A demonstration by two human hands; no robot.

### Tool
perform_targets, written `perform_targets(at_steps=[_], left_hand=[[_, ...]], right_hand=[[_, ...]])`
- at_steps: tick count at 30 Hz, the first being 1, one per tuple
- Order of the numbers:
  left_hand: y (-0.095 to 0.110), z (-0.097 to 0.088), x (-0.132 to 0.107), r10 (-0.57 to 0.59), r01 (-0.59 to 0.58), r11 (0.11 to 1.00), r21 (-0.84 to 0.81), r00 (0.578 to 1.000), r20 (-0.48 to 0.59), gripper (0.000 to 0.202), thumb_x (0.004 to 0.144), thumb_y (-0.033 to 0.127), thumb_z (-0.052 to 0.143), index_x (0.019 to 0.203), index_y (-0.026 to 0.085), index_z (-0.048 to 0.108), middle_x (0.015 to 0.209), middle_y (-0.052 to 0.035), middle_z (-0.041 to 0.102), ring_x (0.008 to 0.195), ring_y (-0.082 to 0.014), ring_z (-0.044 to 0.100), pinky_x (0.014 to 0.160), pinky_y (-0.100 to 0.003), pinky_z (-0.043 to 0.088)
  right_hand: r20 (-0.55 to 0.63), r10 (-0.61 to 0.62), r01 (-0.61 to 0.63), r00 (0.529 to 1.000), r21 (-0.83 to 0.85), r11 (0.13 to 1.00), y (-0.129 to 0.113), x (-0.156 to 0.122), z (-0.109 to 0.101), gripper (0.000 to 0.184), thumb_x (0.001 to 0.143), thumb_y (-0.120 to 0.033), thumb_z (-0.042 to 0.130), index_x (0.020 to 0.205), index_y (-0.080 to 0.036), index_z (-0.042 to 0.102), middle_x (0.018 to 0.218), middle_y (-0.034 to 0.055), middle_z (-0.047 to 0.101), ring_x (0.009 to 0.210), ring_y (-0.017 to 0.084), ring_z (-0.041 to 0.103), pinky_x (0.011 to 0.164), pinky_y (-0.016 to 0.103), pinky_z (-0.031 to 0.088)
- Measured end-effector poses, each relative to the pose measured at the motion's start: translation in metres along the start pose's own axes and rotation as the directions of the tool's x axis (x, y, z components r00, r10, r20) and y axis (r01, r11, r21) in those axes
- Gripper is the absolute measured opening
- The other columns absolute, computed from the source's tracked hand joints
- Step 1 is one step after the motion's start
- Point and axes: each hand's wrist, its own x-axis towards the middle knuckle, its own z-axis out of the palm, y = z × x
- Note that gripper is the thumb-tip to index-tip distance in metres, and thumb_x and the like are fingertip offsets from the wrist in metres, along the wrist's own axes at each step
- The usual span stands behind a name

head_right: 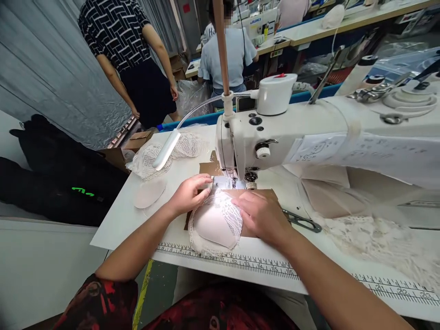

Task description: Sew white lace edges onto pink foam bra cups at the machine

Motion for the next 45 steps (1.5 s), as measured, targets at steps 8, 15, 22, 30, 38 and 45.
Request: perform_targets(at_steps=[8, 15, 22, 30, 38, 45], left_hand=[[0.017, 0.023, -0.007, 0.131, -0.18, 0.942, 0.285, 0.975, 0.181, 0.028, 0.087, 0.025, 0.051, 0.107, 0.013, 0.065, 0.117, -0.0109, 0.064, 0.106, -0.0237, 0.06, 0.092, -0.038, 0.052], [0.023, 0.033, 0.004, 0.246, -0.332, 0.901, 0.28, 0.921, 0.303, 0.037, 0.089, 0.024, 0.047, 0.119, 0.008, 0.06, 0.128, -0.0147, 0.059, 0.118, -0.0252, 0.054, 0.1, -0.039, 0.048], [0.022, 0.033, 0.008, 0.195, -0.298, 0.894, 0.335, 0.932, 0.307, 0.044, 0.088, 0.026, 0.048, 0.125, 0.003, 0.055, 0.132, -0.0178, 0.055, 0.118, -0.0285, 0.053, 0.102, -0.041, 0.047], [0.008, 0.026, 0.022, 0.273, -0.388, 0.884, 0.259, 0.881, 0.386, 0.046, 0.087, 0.028, 0.051, 0.126, 0.006, 0.054, 0.136, -0.0181, 0.051, 0.127, -0.0269, 0.048, 0.107, -0.04, 0.042], [0.002, 0.021, 0.03, 0.331, -0.437, 0.873, 0.217, 0.857, 0.396, 0.047, 0.084, 0.025, 0.049, 0.127, 0.008, 0.054, 0.136, -0.0169, 0.052, 0.129, -0.0265, 0.046, 0.109, -0.042, 0.04], [0.0, 0.019, 0.03, 0.344, -0.451, 0.864, 0.222, 0.852, 0.394, 0.05, 0.079, 0.017, 0.049, 0.128, 0.008, 0.054, 0.137, -0.0161, 0.051, 0.129, -0.0246, 0.047, 0.108, -0.038, 0.042]], right_hand=[[0.048, -0.001, 0.006, 0.999, -0.092, 0.996, -0.002, 0.001, 0.0, 0.03, 0.089, -0.017, 0.04, 0.1, -0.019, 0.068, 0.082, 0.006, 0.063, 0.075, 0.017, 0.054, 0.065, 0.029, 0.038], [0.151, 0.123, -0.067, 0.981, -0.332, 0.941, 0.0, 0.004, 0.006, 0.033, 0.085, -0.011, 0.043, 0.105, -0.018, 0.068, 0.078, 0.0049, 0.06, 0.066, 0.017, 0.046, 0.061, 0.031, 0.028], [0.098, 0.137, -0.094, 0.986, -0.353, 0.931, -0.001, 0.004, 0.008, 0.035, 0.083, -0.009, 0.043, 0.104, -0.019, 0.069, 0.074, 0.0049, 0.06, 0.064, 0.017, 0.043, 0.061, 0.032, 0.025], [0.062, 0.178, -0.146, 0.982, -0.349, 0.926, -0.005, 0.009, 0.007, 0.034, 0.083, -0.009, 0.041, 0.099, -0.018, 0.069, 0.072, 0.0046, 0.062, 0.059, 0.016, 0.043, 0.059, 0.032, 0.024], [0.074, 0.207, -0.167, 0.975, -0.365, 0.916, -0.008, 0.013, 0.006, 0.033, 0.083, -0.01, 0.042, 0.1, -0.019, 0.068, 0.078, 0.0046, 0.064, 0.063, 0.016, 0.048, 0.059, 0.032, 0.026], [0.114, 0.212, -0.159, 0.971, -0.357, 0.921, -0.009, 0.009, 0.005, 0.039, 0.084, -0.009, 0.042, 0.114, -0.02, 0.065, 0.082, 0.004, 0.063, 0.067, 0.016, 0.049, 0.062, 0.03, 0.03]])
